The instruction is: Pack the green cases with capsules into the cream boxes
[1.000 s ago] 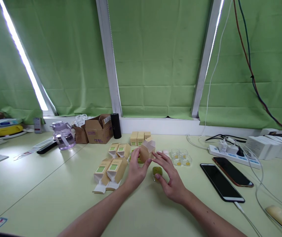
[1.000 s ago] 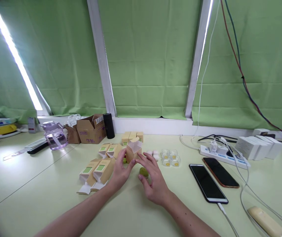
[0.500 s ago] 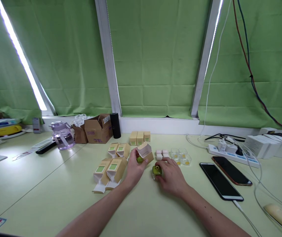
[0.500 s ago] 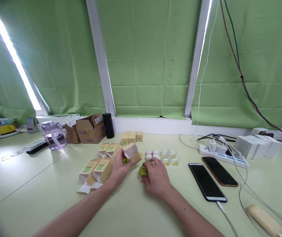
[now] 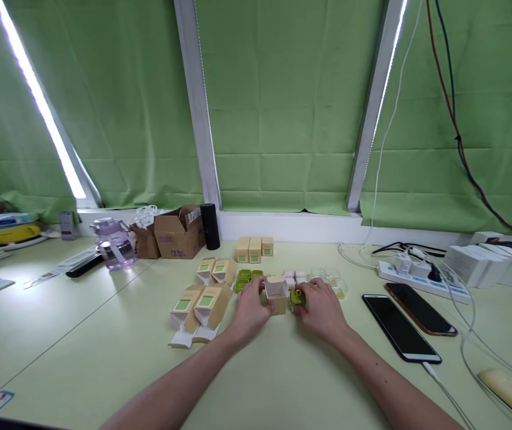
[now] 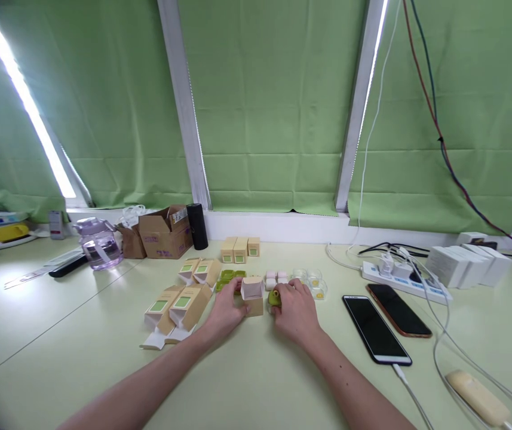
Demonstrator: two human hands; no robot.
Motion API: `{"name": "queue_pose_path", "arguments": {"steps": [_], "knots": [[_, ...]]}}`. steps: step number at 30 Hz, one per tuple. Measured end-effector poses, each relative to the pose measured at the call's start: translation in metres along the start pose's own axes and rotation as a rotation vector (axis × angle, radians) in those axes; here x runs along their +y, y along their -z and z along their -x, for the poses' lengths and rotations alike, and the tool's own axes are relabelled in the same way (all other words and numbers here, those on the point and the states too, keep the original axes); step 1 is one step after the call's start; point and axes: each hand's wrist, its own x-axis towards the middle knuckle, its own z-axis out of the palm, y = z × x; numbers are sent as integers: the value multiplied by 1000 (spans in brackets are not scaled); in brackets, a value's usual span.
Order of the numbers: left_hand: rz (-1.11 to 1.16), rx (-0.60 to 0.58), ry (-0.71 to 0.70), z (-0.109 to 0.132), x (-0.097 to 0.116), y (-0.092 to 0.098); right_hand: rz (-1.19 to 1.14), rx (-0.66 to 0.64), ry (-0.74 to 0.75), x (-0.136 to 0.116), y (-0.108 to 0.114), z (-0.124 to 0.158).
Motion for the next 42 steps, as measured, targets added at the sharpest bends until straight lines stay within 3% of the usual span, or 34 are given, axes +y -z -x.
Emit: {"name": "queue_pose_path", "arguments": {"steps": [6, 13, 23, 35, 42], "knots": [[230, 71, -143, 4, 9, 3, -2, 6, -13, -1, -1, 0], [194, 80, -224, 2, 14, 8, -3, 8, 3, -1, -3, 0], [189, 79, -88, -2, 9, 2, 24, 2, 17, -1, -1, 1], [470, 48, 77, -7, 5, 2, 56, -37, 4, -1, 2, 0], [565, 18, 104, -11, -1, -1, 81, -21, 17, 0, 0, 0]]}}
